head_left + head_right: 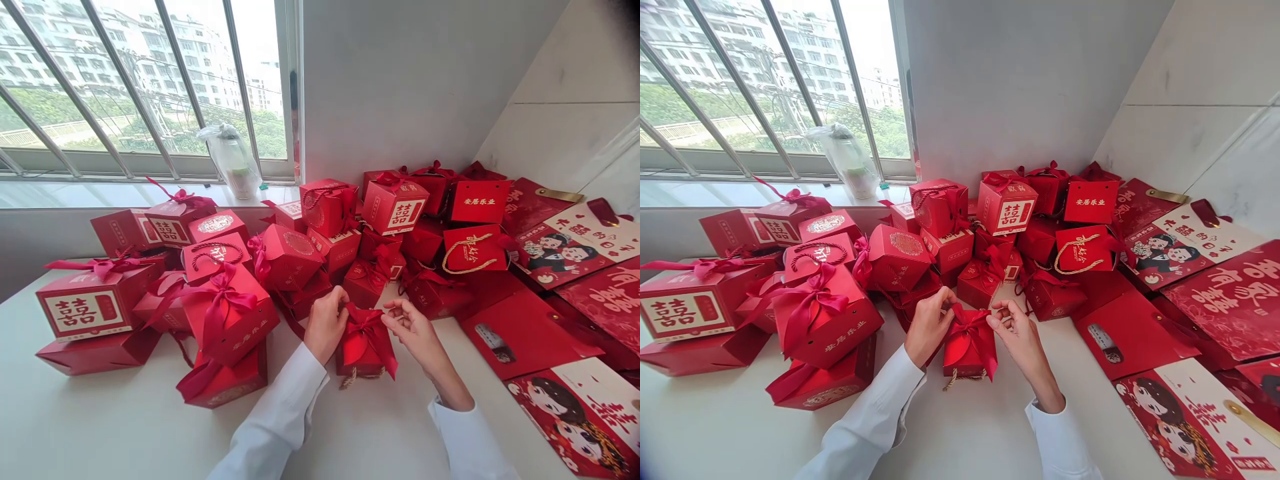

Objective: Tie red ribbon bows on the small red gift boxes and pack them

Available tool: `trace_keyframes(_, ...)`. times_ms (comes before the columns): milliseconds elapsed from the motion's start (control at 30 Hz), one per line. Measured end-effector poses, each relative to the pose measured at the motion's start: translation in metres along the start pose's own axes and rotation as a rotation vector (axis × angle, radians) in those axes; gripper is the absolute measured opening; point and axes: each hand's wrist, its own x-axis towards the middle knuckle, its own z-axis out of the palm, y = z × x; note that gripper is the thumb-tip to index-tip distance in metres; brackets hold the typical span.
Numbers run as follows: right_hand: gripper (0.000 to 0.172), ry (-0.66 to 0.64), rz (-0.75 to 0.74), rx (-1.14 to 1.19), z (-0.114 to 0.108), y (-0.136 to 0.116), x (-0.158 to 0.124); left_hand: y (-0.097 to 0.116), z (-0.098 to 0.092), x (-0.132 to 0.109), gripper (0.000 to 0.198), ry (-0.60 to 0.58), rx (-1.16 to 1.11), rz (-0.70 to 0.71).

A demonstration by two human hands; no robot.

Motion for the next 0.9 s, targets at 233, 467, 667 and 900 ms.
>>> trace_keyframes(233, 0.015, 0.015, -0.113, -0.201, 0.007, -0.01, 0.008, 0.0, 0.003, -0.001, 0.018, 0.05, 0.077, -0.003)
trace_keyframes(467, 0.013, 0.172, -0.2, -0.283, 0.021, -0.01, 0.004, -0.001, 0.007, -0.002, 0.022, 0.055, 0.23, -0.046)
trace_keyframes(667, 0.01, 0.184, -0.201, -0.295, 0.02, -0.007, 0.002, -0.001, 0.007, 0.0, 0.023, 0.005, 0.381, 0.004)
trace_keyframes(900, 0.009, 0.18, -0.186, -0.289, 0.018, -0.011, 0.0, -0.003, 0.006, 0.001, 0.022, -0.061, 0.567, 0.088)
